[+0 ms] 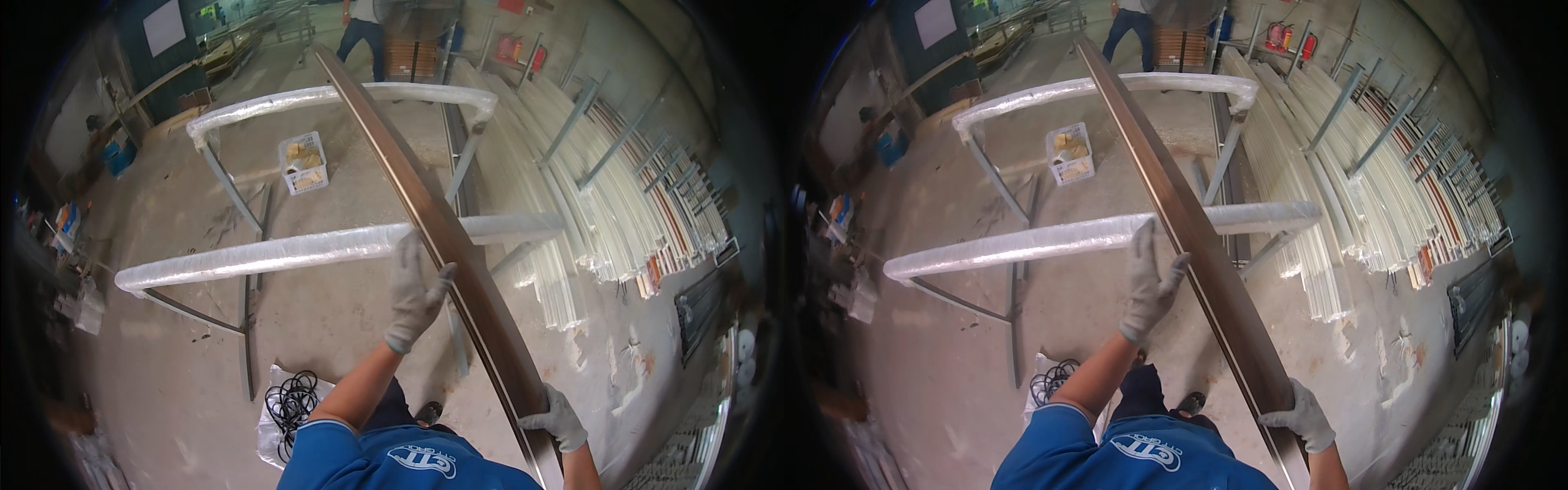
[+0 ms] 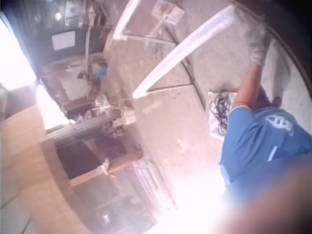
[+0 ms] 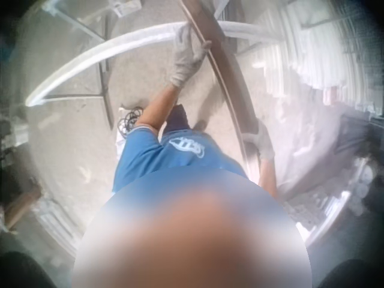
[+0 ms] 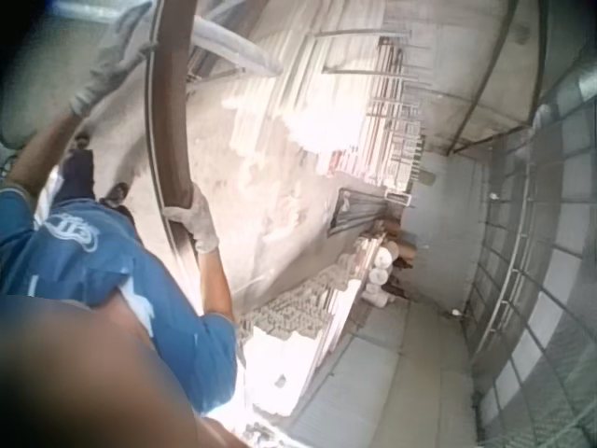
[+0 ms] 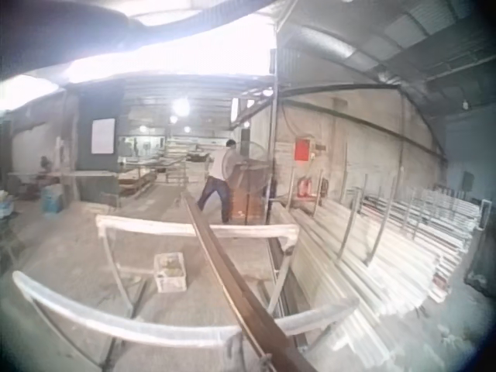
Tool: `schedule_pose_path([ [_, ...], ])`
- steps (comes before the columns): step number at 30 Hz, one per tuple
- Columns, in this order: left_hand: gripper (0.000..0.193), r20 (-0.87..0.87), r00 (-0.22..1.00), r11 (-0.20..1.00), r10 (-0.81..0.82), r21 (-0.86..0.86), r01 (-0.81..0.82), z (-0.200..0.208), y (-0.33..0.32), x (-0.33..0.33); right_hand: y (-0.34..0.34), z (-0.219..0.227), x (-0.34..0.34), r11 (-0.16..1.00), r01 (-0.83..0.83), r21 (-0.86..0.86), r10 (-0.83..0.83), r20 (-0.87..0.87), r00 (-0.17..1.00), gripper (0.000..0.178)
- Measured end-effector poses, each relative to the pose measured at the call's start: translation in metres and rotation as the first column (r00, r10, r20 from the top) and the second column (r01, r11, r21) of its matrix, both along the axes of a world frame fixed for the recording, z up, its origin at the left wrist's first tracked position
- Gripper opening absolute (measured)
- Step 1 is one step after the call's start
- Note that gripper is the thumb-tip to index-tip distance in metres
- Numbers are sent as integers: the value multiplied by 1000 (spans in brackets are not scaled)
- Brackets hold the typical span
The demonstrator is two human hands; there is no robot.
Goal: The person picks up long wooden planks from a stack, carries them to a metal rack, and places them on the rack. The person repeats this process for several planks, handling them one at a time.
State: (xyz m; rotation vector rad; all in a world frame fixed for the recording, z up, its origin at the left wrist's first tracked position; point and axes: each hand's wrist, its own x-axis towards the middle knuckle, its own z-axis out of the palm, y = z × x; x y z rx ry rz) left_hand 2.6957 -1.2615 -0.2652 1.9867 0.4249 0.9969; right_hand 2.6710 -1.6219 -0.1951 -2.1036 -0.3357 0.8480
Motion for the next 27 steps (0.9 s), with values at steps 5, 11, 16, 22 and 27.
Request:
schedule_pose_path([
  [5, 81, -147, 986, 963, -76, 246, 111, -8, 98, 101, 10, 0, -2, 987, 140, -74, -142, -22, 990, 83],
  [11, 66, -579, 803, 969, -141, 85, 232, -30, 237, 155, 33, 4, -9, 948, 273, -162, -283, -40, 958, 97],
  [16, 54, -350, 829, 846, -436, -472, 246, -41, 254, 160, 76, 1, -7, 920, 181, -347, 15, 493, 870, 109],
  [22, 52, -75, 952, 606, -296, -786, 126, -27, 232, 164, 120, -2, 3, 843, 244, -480, 97, 582, 807, 107],
  [27, 57, -62, 958, 533, -279, -840, 101, -5, 223, 153, 137, 0, 1, 815, 290, -501, 202, 715, 669, 84],
])
